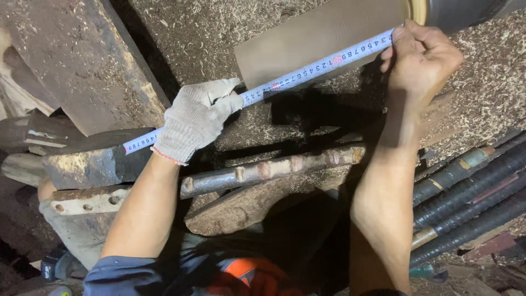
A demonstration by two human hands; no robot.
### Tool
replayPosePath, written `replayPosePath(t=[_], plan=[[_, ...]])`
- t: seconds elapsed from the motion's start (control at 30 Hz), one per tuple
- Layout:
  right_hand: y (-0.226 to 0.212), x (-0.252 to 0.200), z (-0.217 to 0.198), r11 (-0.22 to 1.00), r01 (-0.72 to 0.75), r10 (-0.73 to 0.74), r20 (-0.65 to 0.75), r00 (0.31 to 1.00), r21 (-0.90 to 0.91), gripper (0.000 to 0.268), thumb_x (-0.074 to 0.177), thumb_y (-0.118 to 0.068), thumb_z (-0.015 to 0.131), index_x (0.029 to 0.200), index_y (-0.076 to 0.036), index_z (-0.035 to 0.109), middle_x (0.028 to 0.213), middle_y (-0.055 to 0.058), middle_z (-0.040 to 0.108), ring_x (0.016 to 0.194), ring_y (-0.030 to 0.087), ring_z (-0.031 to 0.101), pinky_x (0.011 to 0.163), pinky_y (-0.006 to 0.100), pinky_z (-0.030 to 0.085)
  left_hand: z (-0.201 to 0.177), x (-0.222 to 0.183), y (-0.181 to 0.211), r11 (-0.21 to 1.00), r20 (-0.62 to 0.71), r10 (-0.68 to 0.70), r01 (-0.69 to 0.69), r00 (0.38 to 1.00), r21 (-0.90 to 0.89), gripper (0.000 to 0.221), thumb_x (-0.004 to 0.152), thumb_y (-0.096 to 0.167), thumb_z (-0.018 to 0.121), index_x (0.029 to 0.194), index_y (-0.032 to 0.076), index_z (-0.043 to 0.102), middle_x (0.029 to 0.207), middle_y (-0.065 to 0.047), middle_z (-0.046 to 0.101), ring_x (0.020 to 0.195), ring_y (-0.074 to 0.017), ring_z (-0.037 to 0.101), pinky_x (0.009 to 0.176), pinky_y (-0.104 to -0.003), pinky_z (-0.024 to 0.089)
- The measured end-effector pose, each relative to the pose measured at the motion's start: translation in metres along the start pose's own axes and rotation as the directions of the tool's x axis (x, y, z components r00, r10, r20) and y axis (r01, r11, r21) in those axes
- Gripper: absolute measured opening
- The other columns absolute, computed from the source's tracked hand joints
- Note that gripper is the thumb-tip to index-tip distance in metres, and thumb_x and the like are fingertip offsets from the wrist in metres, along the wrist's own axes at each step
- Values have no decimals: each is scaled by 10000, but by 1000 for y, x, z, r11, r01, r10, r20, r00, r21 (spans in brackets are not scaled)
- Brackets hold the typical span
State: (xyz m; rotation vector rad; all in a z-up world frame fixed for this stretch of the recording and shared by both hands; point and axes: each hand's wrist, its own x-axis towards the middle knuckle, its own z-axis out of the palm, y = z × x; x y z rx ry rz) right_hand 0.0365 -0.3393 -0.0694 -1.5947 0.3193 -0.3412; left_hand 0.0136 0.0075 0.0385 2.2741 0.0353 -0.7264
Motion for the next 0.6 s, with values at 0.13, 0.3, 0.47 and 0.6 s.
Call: replayPosePath(t=[0.13,0.3,0.47,0.6], plan=[[-1,3,2,999,-45,46,-15,999,7,130,1045,67,715,1117,175,719,856,156,728,637,140,663,521,259,500,4,3,-14,995,-46,94,-92,995,30,353,942,315,703,1220,98,724,1053,-166,745,946,-263,738,838,-347,553],[3,5,1,997,-56,56,6,998,47,128,1042,75,703,1109,184,702,841,161,724,630,146,663,519,265,496,5,5,-17,998,-50,69,-69,996,2,378,931,322,715,1217,76,727,1111,-180,748,1003,-258,745,868,-336,546],[10,5,-3,998,-56,56,6,998,37,120,1035,78,705,1102,178,705,873,166,737,642,146,674,521,264,515,4,4,-13,998,-32,65,-65,997,5,359,938,308,703,1210,76,730,1097,-179,749,994,-255,742,867,-332,547],[17,-3,-6,999,-34,34,-36,999,-4,132,1027,49,724,1107,154,714,851,152,748,620,132,672,496,250,499,3,0,-13,1000,-19,24,-24,1000,1,364,919,306,707,1197,71,727,1007,-169,761,932,-281,754,848,-337,551]])
